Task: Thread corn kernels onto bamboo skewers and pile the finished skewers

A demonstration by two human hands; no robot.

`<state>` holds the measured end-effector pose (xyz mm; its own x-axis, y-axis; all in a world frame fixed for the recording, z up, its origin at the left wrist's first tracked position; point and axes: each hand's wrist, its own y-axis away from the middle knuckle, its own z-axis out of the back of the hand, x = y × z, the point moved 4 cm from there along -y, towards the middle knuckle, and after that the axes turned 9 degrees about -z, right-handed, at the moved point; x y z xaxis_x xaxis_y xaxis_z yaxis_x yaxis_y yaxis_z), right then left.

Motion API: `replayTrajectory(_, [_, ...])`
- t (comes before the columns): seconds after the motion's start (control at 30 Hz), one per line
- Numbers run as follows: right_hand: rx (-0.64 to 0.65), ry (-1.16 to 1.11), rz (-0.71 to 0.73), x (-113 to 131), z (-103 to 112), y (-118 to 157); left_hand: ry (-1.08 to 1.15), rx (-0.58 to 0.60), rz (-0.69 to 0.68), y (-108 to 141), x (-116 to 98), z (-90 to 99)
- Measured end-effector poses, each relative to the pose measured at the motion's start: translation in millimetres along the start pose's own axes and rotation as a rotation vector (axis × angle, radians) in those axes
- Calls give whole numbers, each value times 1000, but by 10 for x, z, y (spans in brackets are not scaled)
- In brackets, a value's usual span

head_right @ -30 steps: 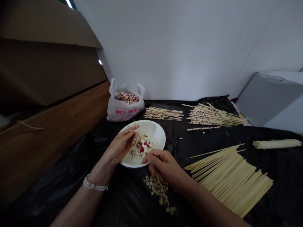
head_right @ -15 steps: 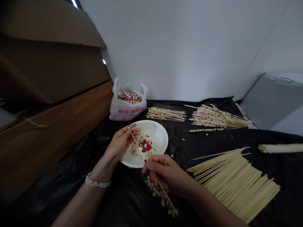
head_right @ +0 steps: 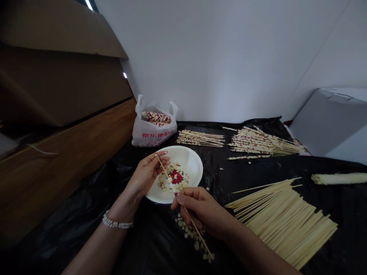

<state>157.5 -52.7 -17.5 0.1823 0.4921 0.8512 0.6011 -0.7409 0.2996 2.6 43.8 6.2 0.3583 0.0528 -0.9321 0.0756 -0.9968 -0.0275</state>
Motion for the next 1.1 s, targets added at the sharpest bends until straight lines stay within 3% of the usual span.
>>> replayTrajectory(0.37, [29, -35, 24, -19, 18, -20, -170, 3, -79, -37, 6, 46])
replayTrajectory(0.8, [12, 11, 33, -20, -16, -11, -154, 29, -92, -21, 70, 25])
replayTrajectory(0.93, [-28, 63, 33, -21, 0, -29, -85, 57, 10, 18, 30, -20])
replayTrajectory(1.1, [-64, 82, 53, -8, 20, -25, 158, 58, 189, 44, 7, -35])
